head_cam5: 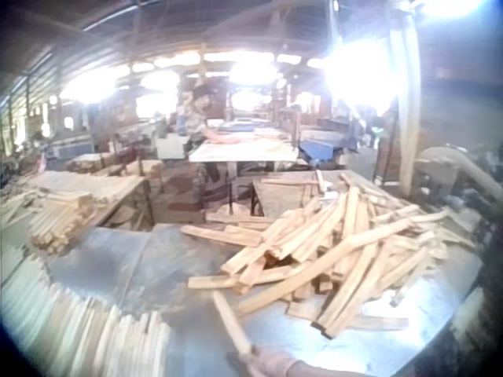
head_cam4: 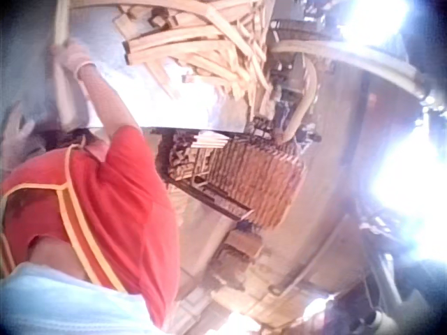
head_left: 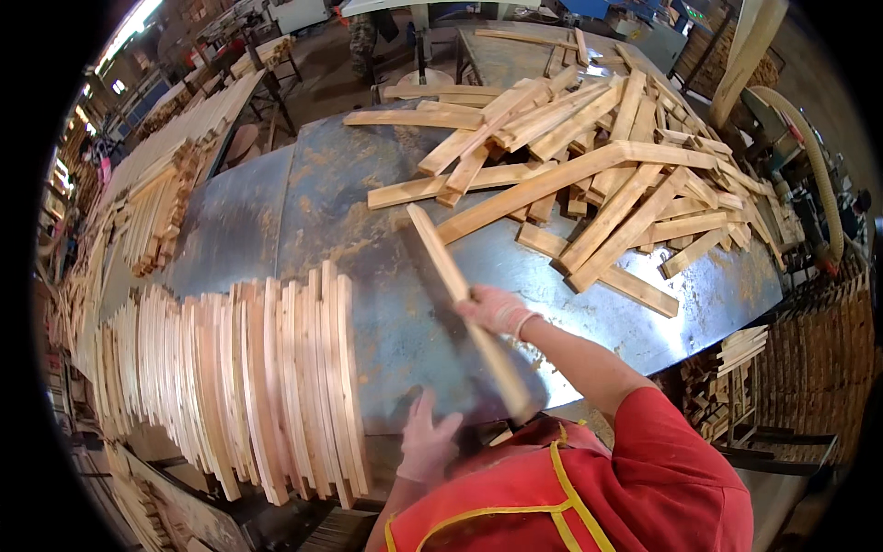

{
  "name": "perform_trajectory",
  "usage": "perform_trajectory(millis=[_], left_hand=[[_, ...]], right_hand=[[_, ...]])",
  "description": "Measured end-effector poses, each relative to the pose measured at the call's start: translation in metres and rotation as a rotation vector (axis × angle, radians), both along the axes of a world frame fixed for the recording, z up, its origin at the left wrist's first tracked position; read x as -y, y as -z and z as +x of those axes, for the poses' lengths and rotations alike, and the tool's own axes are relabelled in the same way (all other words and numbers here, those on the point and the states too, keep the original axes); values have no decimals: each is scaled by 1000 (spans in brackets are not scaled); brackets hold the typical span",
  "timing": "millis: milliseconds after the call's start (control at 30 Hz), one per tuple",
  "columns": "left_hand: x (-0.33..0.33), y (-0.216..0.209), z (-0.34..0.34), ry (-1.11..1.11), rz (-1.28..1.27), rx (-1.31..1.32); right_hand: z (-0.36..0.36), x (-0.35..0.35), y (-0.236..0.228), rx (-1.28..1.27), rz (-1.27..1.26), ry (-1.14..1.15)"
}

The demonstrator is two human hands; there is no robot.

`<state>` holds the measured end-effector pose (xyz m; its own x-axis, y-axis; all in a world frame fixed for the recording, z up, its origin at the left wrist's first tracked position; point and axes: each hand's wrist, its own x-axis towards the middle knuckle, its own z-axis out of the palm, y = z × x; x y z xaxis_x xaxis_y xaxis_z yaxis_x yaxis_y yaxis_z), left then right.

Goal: The person picks up thin wooden planks from a pile on a metal table and stacks them neatly in a growing pile. The person handles the planks one at a time, aligning them carefully.

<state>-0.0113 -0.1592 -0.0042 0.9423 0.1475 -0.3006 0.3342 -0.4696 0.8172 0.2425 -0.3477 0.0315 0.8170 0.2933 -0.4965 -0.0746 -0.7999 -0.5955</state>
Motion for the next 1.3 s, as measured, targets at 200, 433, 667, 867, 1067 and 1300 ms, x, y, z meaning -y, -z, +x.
perform_trajectory(millis=[200,433,667,867,1067,1300], left_hand=[[7,11,68,-362,-1039,-448],[0,-8,48,-565,-1010,-214],[-37,-13,4,-596,-757,-260],[-56,16,-48,-183,554,70],[-88,-22,-58,-209,661,52],[-123,8,-70,-70,911,-46]], right_hand=[[113,25,-51,908,-244,-370],[162,96,-29,238,-545,-562],[-6,61,54,-253,164,-310],[-140,-97,64,-183,-23,-423],[-177,-177,47,-160,134,-769],[-41,-38,7,270,-59,-439]])
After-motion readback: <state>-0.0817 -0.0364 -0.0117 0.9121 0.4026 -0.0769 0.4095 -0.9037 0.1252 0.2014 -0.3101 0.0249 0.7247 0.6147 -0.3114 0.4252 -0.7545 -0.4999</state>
